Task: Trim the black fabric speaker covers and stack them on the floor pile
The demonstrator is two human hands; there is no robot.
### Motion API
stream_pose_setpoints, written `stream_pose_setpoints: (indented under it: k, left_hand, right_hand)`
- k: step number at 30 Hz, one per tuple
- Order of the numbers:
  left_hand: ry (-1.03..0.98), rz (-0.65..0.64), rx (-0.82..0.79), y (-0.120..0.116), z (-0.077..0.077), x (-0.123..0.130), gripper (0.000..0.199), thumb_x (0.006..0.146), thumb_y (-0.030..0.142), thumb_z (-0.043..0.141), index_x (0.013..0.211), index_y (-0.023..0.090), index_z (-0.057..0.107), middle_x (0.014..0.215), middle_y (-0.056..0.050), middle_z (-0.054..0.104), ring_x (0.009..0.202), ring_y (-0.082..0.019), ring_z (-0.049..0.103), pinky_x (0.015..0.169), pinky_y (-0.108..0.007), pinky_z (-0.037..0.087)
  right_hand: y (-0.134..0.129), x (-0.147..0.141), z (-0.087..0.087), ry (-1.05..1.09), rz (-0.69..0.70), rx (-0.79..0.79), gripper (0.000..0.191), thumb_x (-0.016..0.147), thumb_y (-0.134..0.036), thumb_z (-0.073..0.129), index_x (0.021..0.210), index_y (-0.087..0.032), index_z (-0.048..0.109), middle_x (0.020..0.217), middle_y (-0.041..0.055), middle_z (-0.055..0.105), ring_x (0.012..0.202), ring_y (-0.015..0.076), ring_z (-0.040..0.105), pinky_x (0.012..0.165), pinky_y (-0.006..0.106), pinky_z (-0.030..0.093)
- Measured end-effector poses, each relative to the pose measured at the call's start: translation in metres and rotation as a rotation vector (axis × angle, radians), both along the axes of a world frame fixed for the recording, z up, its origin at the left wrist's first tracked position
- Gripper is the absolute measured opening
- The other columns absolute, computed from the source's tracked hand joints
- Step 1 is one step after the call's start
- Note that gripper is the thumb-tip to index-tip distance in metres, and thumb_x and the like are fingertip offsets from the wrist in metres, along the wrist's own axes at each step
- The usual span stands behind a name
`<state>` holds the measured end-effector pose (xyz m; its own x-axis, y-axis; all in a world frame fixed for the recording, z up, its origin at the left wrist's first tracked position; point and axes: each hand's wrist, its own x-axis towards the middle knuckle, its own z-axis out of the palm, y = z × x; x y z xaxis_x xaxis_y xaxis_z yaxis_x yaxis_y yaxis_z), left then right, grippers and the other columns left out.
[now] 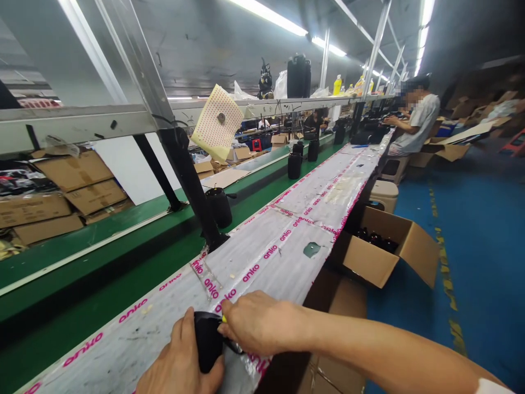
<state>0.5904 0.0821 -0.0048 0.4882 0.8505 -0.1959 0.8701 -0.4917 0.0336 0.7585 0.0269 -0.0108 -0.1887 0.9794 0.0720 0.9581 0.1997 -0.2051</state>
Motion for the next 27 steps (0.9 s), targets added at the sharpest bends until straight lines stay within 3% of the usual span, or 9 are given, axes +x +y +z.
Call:
stream_pose_setpoints:
  k: [3, 10, 20, 24, 27]
  left_hand:
    - [-0.041, 0.024, 0.018, -0.003, 0.003, 0.0, 0.07, 0.085, 0.039, 0.042, 0.146, 0.011, 0.026, 0.131, -0.02, 0.059, 0.105, -0.035, 0.067, 0.085, -0.045, 0.048]
    - [-0.128, 0.013, 0.003, -0.012, 0.009, -0.008, 0.076, 0.08, 0.038, 0.048, 0.148, 0.015, 0.026, 0.144, -0.015, 0.05, 0.115, -0.032, 0.062, 0.09, -0.039, 0.046]
    - [-0.187, -0.019, -0.092, -0.006, 0.009, -0.011, 0.082, 0.075, 0.039, 0.054, 0.149, 0.015, 0.027, 0.149, -0.011, 0.045, 0.123, -0.03, 0.056, 0.1, -0.037, 0.042]
    - [-0.235, 0.019, -0.15, 0.001, 0.011, -0.015, 0.084, 0.075, 0.041, 0.056, 0.15, 0.015, 0.029, 0.153, -0.011, 0.041, 0.129, -0.031, 0.051, 0.106, -0.038, 0.038]
    - [-0.291, 0.032, -0.157, 0.003, 0.011, -0.017, 0.082, 0.075, 0.04, 0.057, 0.149, 0.015, 0.031, 0.153, -0.012, 0.041, 0.131, -0.032, 0.049, 0.108, -0.04, 0.036]
  right_hand:
    - [-0.002, 0.0, -0.006, 0.051, -0.034, -0.017, 0.034, 0.099, -0.041, 0.043, 0.107, -0.012, 0.06, 0.079, 0.012, 0.072, 0.067, 0.0281, 0.07, 0.051, 0.031, 0.041]
    - [-0.022, -0.009, -0.038, 0.243, -0.124, 0.105, 0.032, 0.105, -0.041, 0.03, 0.105, -0.019, 0.054, 0.081, 0.0055, 0.07, 0.071, 0.023, 0.068, 0.056, 0.029, 0.031]
    - [-0.026, -0.008, -0.043, 0.366, -0.135, 0.133, 0.032, 0.104, -0.042, 0.031, 0.1, -0.019, 0.054, 0.075, 0.0038, 0.067, 0.067, 0.0215, 0.065, 0.058, 0.03, 0.031]
    - [-0.026, -0.002, -0.037, 0.661, -0.311, 0.265, 0.036, 0.104, -0.046, 0.027, 0.108, -0.019, 0.052, 0.066, -0.0005, 0.06, 0.063, 0.0184, 0.061, 0.06, 0.029, 0.038]
    - [-0.021, 0.005, -0.043, 0.903, -0.339, 0.166, 0.034, 0.101, -0.052, 0.033, 0.096, -0.022, 0.049, 0.059, -0.0048, 0.056, 0.052, 0.0142, 0.056, 0.054, 0.026, 0.039]
